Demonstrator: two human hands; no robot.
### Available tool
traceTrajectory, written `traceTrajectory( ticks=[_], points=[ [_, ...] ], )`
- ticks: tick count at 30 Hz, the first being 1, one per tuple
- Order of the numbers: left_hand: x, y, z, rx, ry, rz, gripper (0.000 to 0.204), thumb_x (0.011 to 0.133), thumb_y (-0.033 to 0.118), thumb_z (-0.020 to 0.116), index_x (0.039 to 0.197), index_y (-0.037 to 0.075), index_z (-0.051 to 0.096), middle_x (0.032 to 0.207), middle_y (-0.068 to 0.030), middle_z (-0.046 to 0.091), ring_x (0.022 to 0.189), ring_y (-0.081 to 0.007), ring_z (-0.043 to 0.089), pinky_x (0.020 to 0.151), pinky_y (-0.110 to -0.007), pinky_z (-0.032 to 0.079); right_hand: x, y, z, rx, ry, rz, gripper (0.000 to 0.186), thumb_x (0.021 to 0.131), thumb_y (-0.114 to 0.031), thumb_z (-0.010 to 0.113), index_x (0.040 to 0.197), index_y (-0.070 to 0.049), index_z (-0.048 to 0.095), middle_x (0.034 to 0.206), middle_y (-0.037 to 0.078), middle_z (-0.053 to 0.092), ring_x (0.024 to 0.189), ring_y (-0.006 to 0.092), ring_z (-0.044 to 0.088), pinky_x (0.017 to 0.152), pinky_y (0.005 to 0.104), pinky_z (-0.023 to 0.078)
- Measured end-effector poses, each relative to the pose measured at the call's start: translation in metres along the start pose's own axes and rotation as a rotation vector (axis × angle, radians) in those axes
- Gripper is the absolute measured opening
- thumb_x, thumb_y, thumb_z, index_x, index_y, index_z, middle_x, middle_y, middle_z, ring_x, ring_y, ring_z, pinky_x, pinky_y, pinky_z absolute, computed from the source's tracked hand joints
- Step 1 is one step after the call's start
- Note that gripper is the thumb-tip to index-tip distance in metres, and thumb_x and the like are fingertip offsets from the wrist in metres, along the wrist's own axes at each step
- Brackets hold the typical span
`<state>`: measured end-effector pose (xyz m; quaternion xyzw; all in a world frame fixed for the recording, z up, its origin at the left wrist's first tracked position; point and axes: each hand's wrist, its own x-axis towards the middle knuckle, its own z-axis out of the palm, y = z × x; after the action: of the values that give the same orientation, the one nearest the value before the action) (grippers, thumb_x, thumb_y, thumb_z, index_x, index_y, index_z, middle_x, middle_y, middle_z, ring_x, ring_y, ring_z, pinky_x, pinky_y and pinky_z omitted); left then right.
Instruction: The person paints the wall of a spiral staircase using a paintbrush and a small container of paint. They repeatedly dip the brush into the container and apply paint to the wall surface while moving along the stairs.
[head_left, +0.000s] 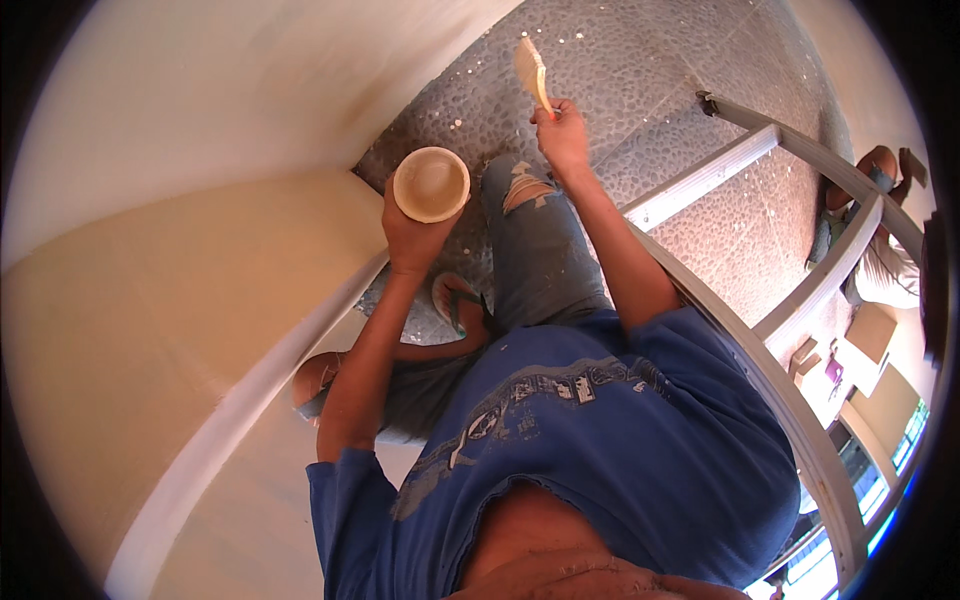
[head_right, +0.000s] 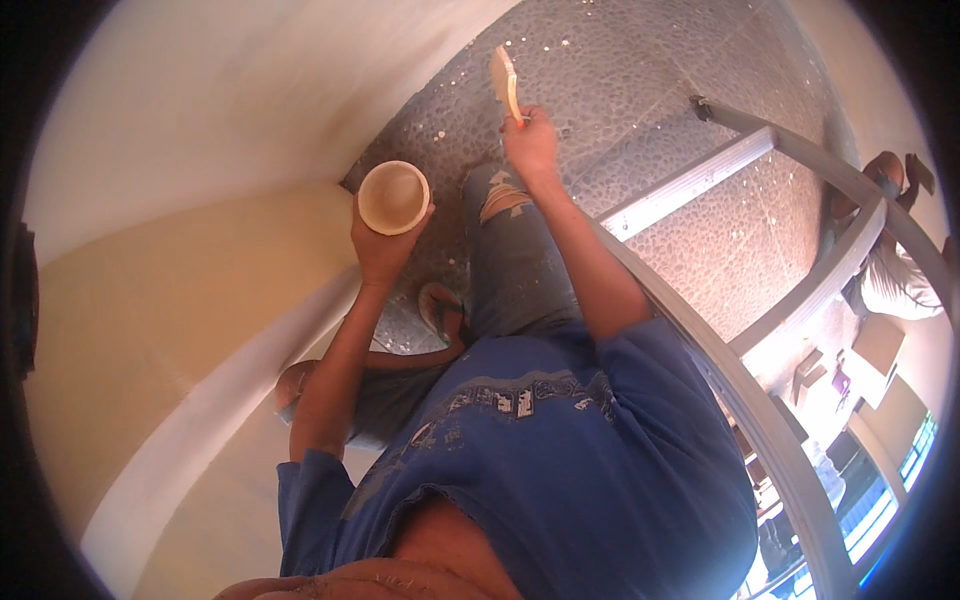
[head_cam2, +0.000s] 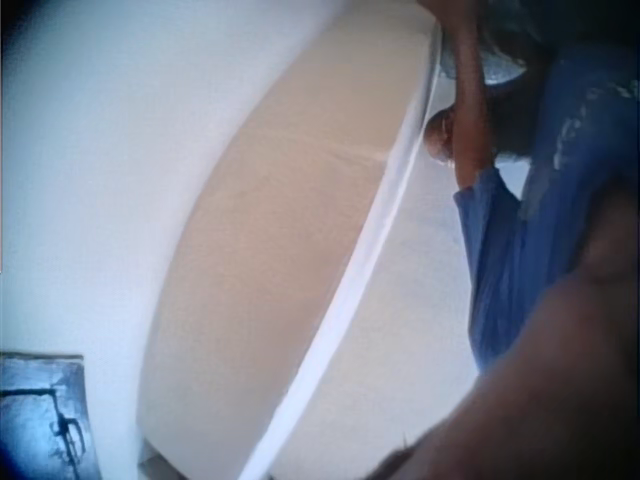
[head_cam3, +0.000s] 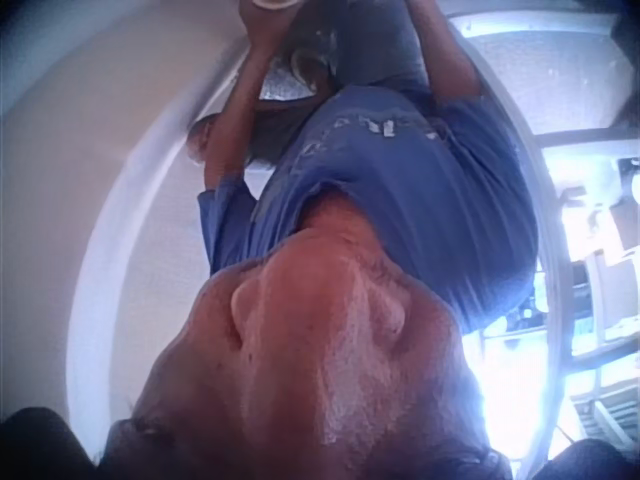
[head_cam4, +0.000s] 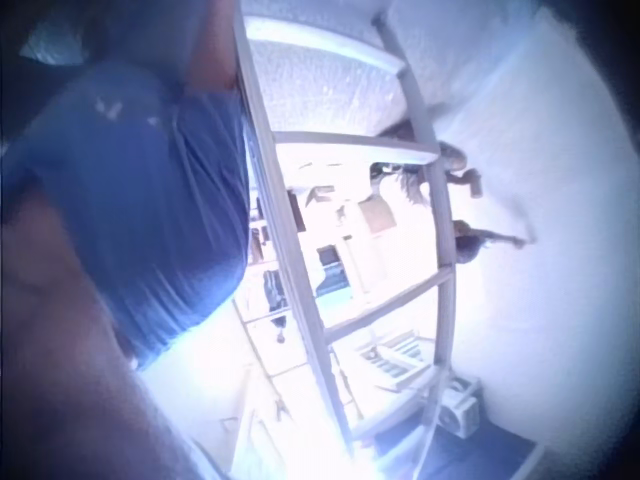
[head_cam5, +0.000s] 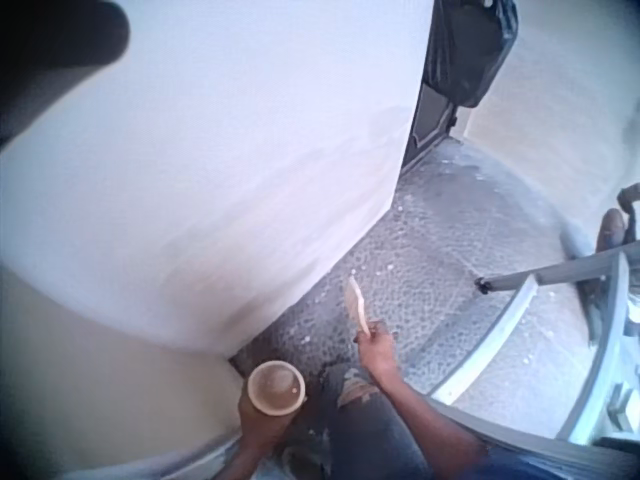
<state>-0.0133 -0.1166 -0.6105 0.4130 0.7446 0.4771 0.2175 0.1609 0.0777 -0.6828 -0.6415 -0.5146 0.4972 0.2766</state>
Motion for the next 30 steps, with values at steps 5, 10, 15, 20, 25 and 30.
traceTrajectory(
  ticks=[5,10,15,20,25,30],
  points=[
    [0.002,-0.009,0.013,-0.006,0.016,-0.011,0.079,0.068,0.022,0.097,0.131,0.003,0.055,0.121,-0.0142,0.068,0.111,-0.0284,0.068,0.094,-0.04,0.054,-0.011,-0.01,0.0,0.073,-0.074,0.007,0.03,0.095,-0.02,0.066,0.115,0.002,0.062,0.085,0.012,0.076,0.073,0.0198,0.071,0.07,0.0349,0.054],
    [0.012,-0.023,0.03,-0.007,0.048,-0.023,0.078,0.068,0.023,0.097,0.13,0.002,0.056,0.12,-0.0141,0.068,0.111,-0.028,0.067,0.095,-0.04,0.053,-0.015,-0.049,-0.02,-0.099,-0.001,-0.143,0.02,0.089,-0.02,0.073,0.098,-0.002,0.072,0.087,0.022,0.073,0.083,0.0362,0.072,0.078,0.0419,0.056],
    [0.028,-0.021,0.047,0.014,0.125,-0.041,0.076,0.068,0.023,0.097,0.129,0.001,0.056,0.12,-0.0144,0.068,0.111,-0.0287,0.067,0.095,-0.04,0.053,-0.013,-0.122,-0.051,-0.227,-0.102,-0.215,0.015,0.084,-0.015,0.072,0.09,-0.002,0.074,0.087,0.023,0.073,0.084,0.0365,0.072,0.076,0.0416,0.056],
    [0.043,-0.018,0.056,0.099,0.175,-0.052,0.074,0.068,0.023,0.097,0.127,0.0,0.057,0.119,-0.0156,0.067,0.111,-0.0303,0.066,0.095,-0.042,0.052,-0.027,-0.197,-0.082,-0.311,-0.178,-0.314,0.013,0.082,-0.01,0.07,0.089,0.0,0.074,0.078,0.017,0.073,0.076,0.0268,0.073,0.069,0.0365,0.056],
    [0.055,-0.022,0.061,0.035,0.19,-0.001,0.074,0.069,0.022,0.096,0.127,0.0,0.057,0.12,-0.0164,0.067,0.111,-0.0307,0.066,0.095,-0.043,0.052,-0.034,-0.238,-0.1,-0.293,-0.323,-0.394,0.013,0.085,-0.008,0.074,0.091,0.003,0.071,0.073,0.009,0.072,0.068,0.0149,0.072,0.062,0.0279,0.054],
    [0.063,-0.007,0.063,-0.017,0.167,-0.024,0.073,0.07,0.02,0.095,0.129,0.0,0.056,0.122,-0.0167,0.067,0.113,-0.0312,0.066,0.096,-0.042,0.052,-0.033,-0.259,-0.095,-0.155,-0.406,-0.507,0.013,0.08,-0.008,0.069,0.087,0.001,0.073,0.07,0.012,0.072,0.07,0.0199,0.072,0.068,0.0328,0.055]
  ],
)
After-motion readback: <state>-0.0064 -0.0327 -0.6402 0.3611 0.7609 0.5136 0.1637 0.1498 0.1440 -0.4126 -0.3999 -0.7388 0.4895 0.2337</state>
